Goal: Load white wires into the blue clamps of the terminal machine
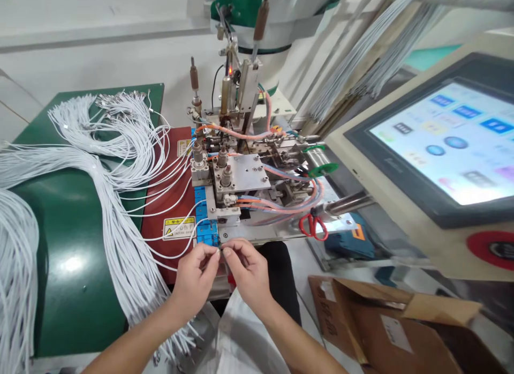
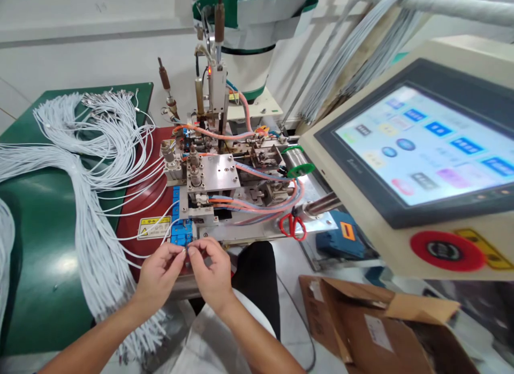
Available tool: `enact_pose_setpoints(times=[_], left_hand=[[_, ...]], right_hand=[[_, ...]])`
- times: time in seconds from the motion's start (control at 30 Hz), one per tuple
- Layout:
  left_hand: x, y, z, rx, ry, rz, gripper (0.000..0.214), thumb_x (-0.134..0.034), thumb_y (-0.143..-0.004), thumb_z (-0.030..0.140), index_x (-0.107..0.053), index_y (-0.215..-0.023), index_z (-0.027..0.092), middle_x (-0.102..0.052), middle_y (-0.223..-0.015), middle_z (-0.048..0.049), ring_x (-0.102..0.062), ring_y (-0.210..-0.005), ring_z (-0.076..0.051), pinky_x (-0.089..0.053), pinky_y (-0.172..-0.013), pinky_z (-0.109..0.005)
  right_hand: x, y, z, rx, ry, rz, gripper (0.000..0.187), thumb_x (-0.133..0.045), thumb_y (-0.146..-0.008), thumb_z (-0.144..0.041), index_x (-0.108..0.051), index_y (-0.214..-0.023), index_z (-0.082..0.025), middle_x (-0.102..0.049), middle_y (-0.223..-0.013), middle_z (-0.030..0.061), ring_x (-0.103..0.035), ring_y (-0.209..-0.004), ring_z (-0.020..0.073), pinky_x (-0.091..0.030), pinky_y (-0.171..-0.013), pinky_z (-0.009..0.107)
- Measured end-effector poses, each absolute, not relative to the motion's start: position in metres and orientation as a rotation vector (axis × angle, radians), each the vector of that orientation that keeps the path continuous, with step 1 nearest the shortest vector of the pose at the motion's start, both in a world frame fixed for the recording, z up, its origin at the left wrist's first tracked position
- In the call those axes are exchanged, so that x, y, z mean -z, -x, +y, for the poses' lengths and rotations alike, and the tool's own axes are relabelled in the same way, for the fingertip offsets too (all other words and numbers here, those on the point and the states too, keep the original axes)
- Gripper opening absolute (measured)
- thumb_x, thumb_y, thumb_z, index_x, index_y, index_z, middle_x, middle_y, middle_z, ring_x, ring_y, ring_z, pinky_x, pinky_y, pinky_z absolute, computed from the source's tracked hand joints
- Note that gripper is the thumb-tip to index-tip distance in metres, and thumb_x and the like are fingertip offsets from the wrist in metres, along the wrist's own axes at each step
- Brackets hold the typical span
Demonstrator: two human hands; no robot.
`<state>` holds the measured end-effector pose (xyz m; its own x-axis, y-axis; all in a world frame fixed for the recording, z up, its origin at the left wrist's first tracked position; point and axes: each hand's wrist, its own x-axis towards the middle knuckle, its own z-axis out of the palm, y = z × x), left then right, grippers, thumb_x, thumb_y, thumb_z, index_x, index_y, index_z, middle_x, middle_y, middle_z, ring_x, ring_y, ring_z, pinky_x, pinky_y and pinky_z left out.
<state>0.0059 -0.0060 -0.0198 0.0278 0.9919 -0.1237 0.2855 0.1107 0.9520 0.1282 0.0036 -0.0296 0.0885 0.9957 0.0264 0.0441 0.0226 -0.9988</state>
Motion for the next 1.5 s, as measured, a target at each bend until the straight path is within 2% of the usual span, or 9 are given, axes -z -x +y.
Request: enact_pose_setpoints(times=[0.17,0.37,0.6,0.73,0.9,1.2,1.4,1.5], left_hand=[[0.022,-0.006,-0.006,-0.891,-1.377,1.442,0.014,-0.050,-0.082,0.027,-0.059,-0.078,0.017,-0.063,-0.072,-0.0010,-0.059,-0.064,-0.012,-0.048,-0.061,-0.021],[0.020,-0.006,-0.006,-0.930,-1.399,1.473,0.015,-0.048,-0.083,0.026,-0.058,-0.079,0.016,-0.062,-0.072,-0.0013,-0.058,-0.065,-0.012,-0.047,-0.061,-0.021],[0.019,-0.003,-0.005,-0.919,-1.497,1.447,0.016,-0.046,-0.084,0.024,-0.059,-0.079,0.017,-0.061,-0.071,-0.0008,-0.056,-0.065,-0.012,-0.046,-0.063,-0.022],[0.016,0.000,-0.002,-0.866,-1.577,1.436,0.016,-0.045,-0.085,0.023,-0.060,-0.080,0.018,-0.062,-0.075,-0.0018,-0.057,-0.069,-0.013,-0.046,-0.066,-0.024],[0.010,0.002,0.000,-0.781,-1.728,1.441,0.016,-0.048,-0.083,0.021,-0.061,-0.074,0.019,-0.060,-0.070,-0.0013,-0.055,-0.067,-0.014,-0.045,-0.064,-0.024],[0.021,-0.002,-0.007,-0.977,-1.421,1.503,0.017,-0.052,-0.082,0.028,-0.064,-0.082,0.016,-0.064,-0.079,-0.0037,-0.059,-0.071,-0.014,-0.049,-0.065,-0.024],[0.026,-0.001,-0.006,-0.973,-1.241,1.401,0.030,-0.053,-0.082,0.031,-0.061,-0.106,0.015,-0.061,-0.073,-0.0023,-0.058,-0.063,-0.012,-0.050,-0.062,-0.023],[0.028,0.001,-0.006,-0.992,-1.364,1.385,0.030,-0.053,-0.082,0.028,-0.061,-0.109,0.018,-0.061,-0.077,-0.0029,-0.057,-0.068,-0.012,-0.049,-0.067,-0.023]], right_hand=[[0.019,-0.133,0.009,-1.028,1.276,-1.383,0.013,-0.055,-0.074,-0.015,-0.058,-0.062,-0.018,-0.057,-0.064,0.0003,-0.053,-0.062,0.0131,-0.043,-0.059,0.025],[0.018,-0.129,0.008,-0.972,1.243,-1.337,0.015,-0.053,-0.077,-0.016,-0.058,-0.063,-0.018,-0.057,-0.065,0.0012,-0.054,-0.062,0.0132,-0.044,-0.060,0.025],[0.021,-0.133,0.013,-1.032,1.207,-1.382,0.011,-0.056,-0.074,-0.014,-0.062,-0.066,-0.018,-0.061,-0.067,0.0018,-0.057,-0.063,0.0135,-0.046,-0.059,0.025],[0.014,-0.147,0.019,-1.024,1.164,-1.576,0.011,-0.055,-0.075,-0.013,-0.062,-0.068,-0.018,-0.061,-0.067,0.0022,-0.057,-0.063,0.0137,-0.046,-0.059,0.026],[0.003,-0.153,0.023,-0.819,1.070,-1.883,0.014,-0.050,-0.077,-0.014,-0.062,-0.073,-0.020,-0.061,-0.070,0.0032,-0.054,-0.068,0.0160,-0.045,-0.064,0.029],[0.022,-0.133,0.006,-0.893,1.214,-1.492,0.014,-0.052,-0.078,-0.017,-0.060,-0.066,-0.019,-0.058,-0.065,0.0024,-0.054,-0.063,0.0144,-0.044,-0.059,0.026],[0.023,-0.137,0.011,-1.099,1.249,-1.315,0.007,-0.056,-0.074,-0.020,-0.062,-0.070,-0.018,-0.058,-0.067,0.0015,-0.053,-0.060,0.0132,-0.043,-0.055,0.025],[0.024,-0.135,0.014,-1.145,1.256,-1.295,0.010,-0.056,-0.074,-0.020,-0.060,-0.064,-0.018,-0.056,-0.064,0.0007,-0.052,-0.059,0.0127,-0.042,-0.055,0.025]])
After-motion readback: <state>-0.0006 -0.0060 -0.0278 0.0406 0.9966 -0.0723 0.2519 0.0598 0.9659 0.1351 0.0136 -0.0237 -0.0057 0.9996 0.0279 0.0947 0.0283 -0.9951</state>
